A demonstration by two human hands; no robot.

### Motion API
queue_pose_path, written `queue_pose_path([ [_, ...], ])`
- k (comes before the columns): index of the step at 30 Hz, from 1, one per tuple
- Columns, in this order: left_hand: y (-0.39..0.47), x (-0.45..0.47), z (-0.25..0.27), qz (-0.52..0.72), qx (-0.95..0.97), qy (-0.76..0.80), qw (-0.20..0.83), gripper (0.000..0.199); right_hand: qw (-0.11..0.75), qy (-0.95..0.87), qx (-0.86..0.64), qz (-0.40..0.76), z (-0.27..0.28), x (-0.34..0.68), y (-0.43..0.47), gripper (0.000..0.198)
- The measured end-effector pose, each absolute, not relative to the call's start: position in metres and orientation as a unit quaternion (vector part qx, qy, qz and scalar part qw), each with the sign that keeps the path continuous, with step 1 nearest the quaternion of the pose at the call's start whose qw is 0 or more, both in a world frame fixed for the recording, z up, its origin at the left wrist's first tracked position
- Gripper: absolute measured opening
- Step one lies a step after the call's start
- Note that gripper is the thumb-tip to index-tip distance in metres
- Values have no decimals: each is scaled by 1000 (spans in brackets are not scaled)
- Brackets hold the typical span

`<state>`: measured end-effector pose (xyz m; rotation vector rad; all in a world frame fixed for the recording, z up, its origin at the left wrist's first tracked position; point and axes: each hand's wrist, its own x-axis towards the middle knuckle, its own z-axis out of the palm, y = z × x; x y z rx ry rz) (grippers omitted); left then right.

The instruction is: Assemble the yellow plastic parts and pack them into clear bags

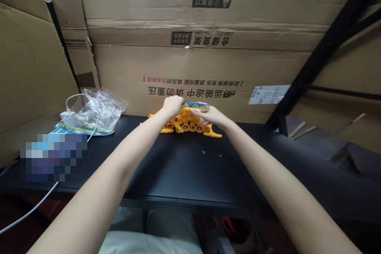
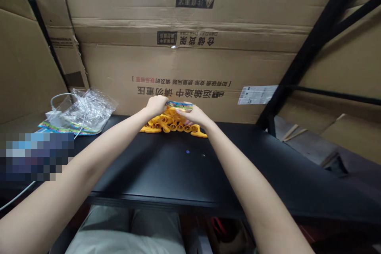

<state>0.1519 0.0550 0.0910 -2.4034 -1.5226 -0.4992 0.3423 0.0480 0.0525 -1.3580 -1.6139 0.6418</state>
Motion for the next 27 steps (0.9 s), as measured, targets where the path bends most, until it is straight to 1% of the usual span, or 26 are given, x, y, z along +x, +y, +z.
queue_pose_path([
  [2,55,149,95,-174,-826,-521,129,28,459,-641,-553,269,53,332,51,54],
  [6,58,138,102,-223,-829,-487,161,24,560,-635,-495,195,46,327,69,38],
  [8,63,129,102,-263,-825,-471,165,22,579,-635,-480,177,39,331,78,33],
  [9,67,122,100,-283,-821,-472,152,28,579,-635,-478,182,36,334,81,33],
  [11,74,109,93,-301,-819,-480,87,50,567,-636,-480,207,30,337,84,33],
  [12,78,103,88,-301,-825,-478,37,56,559,-636,-484,219,28,339,84,33],
  [13,81,98,83,-295,-828,-477,-25,54,552,-637,-488,226,28,340,84,32],
  [15,85,92,71,-291,-818,-466,-167,41,544,-638,-497,224,30,341,83,31],
  [16,86,91,66,-294,-804,-462,-232,37,541,-640,-500,220,33,341,83,30],
  [17,86,93,62,-304,-784,-461,-284,36,539,-642,-500,218,36,341,83,29],
  [19,87,99,57,-339,-741,-462,-351,38,531,-647,-497,227,45,340,84,29],
  [21,87,109,58,-391,-696,-464,-385,41,534,-640,-502,230,54,337,85,29],
  [23,89,119,65,-446,-658,-460,-395,42,557,-617,-516,203,62,332,87,27],
  [27,95,130,84,-533,-657,-407,-346,29,622,-585,-507,119,79,320,93,24],
])
